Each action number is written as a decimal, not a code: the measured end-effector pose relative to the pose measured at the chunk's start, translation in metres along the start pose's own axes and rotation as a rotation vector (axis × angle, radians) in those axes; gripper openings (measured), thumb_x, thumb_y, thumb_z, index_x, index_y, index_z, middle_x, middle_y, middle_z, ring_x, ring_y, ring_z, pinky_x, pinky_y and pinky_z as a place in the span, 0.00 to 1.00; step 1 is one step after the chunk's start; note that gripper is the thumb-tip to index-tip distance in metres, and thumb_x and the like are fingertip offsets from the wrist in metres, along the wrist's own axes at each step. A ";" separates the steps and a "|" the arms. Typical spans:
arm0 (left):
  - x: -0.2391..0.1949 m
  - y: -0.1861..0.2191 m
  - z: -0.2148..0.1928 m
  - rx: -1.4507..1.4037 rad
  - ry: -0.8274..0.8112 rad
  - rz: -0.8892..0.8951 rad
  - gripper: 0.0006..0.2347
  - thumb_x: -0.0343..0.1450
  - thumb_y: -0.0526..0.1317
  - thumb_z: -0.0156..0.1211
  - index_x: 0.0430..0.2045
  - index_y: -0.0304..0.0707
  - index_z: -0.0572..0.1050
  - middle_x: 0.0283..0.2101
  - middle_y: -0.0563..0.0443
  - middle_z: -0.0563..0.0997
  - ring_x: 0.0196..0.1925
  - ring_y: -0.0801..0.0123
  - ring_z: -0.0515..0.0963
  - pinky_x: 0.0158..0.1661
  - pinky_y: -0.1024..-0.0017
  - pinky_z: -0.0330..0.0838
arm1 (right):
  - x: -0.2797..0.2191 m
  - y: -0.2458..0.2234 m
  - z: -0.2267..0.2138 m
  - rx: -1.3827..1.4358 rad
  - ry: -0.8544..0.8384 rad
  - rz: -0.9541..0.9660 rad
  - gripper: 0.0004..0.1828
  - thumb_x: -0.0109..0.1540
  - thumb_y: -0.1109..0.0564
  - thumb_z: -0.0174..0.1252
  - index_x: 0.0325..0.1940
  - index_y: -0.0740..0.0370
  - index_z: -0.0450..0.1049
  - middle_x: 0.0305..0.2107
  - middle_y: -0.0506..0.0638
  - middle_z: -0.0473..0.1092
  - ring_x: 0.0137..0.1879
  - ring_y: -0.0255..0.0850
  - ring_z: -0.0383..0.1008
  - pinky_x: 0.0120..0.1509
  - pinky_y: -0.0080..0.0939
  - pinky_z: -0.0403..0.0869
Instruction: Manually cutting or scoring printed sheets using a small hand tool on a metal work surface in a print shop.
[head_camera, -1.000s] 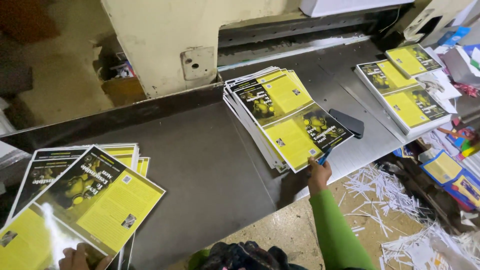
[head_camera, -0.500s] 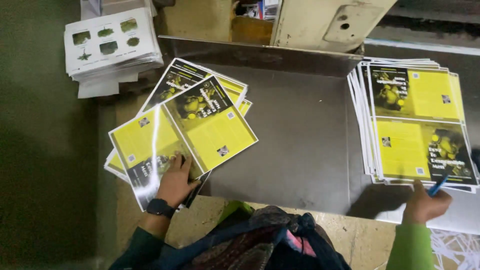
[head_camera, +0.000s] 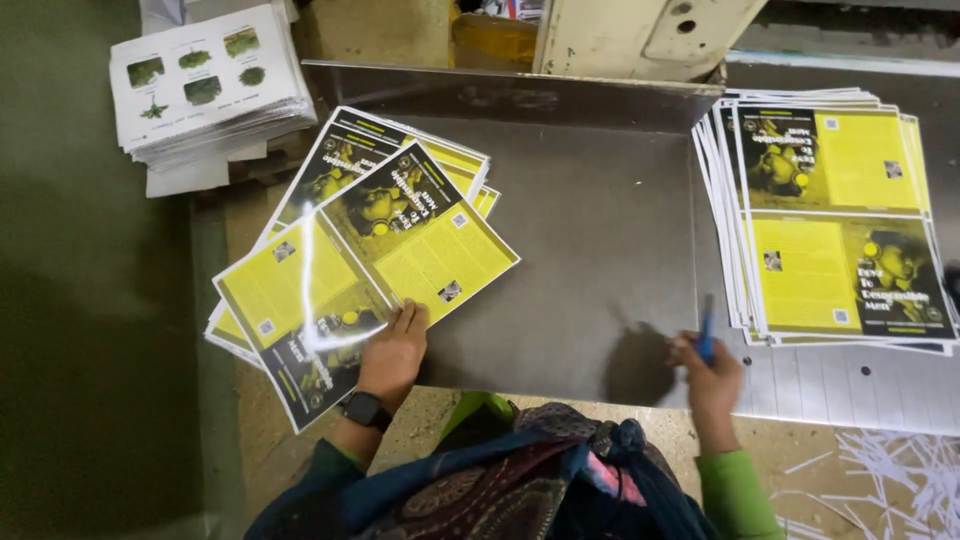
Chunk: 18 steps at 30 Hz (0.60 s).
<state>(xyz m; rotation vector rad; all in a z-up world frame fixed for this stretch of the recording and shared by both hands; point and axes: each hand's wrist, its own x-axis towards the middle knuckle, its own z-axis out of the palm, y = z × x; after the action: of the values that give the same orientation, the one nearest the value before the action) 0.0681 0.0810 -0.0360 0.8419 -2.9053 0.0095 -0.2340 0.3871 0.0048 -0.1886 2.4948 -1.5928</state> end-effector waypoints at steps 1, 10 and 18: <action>-0.003 0.002 -0.002 0.031 0.094 0.087 0.18 0.71 0.41 0.49 0.56 0.40 0.69 0.57 0.42 0.73 0.55 0.55 0.76 0.47 0.70 0.75 | -0.009 -0.012 0.009 0.041 -0.109 0.095 0.11 0.59 0.57 0.63 0.45 0.59 0.75 0.25 0.55 0.72 0.27 0.38 0.69 0.29 0.33 0.65; -0.027 0.077 -0.013 -0.196 0.246 0.547 0.15 0.69 0.42 0.51 0.49 0.45 0.73 0.54 0.48 0.76 0.50 0.56 0.78 0.41 0.69 0.75 | -0.015 -0.012 0.060 0.336 -0.432 0.308 0.24 0.55 0.52 0.63 0.51 0.69 0.74 0.35 0.61 0.73 0.32 0.41 0.72 0.26 0.29 0.65; 0.065 0.116 0.046 -0.169 0.131 0.586 0.18 0.64 0.50 0.57 0.47 0.49 0.74 0.50 0.51 0.78 0.48 0.55 0.80 0.49 0.58 0.72 | 0.005 0.029 0.054 0.019 -0.210 0.189 0.19 0.47 0.61 0.73 0.41 0.59 0.79 0.24 0.48 0.76 0.28 0.34 0.74 0.35 0.30 0.73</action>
<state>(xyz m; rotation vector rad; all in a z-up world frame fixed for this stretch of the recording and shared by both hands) -0.0530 0.1423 -0.0712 -0.0490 -2.8592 -0.1214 -0.2282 0.3506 -0.0443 -0.1072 2.2652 -1.4411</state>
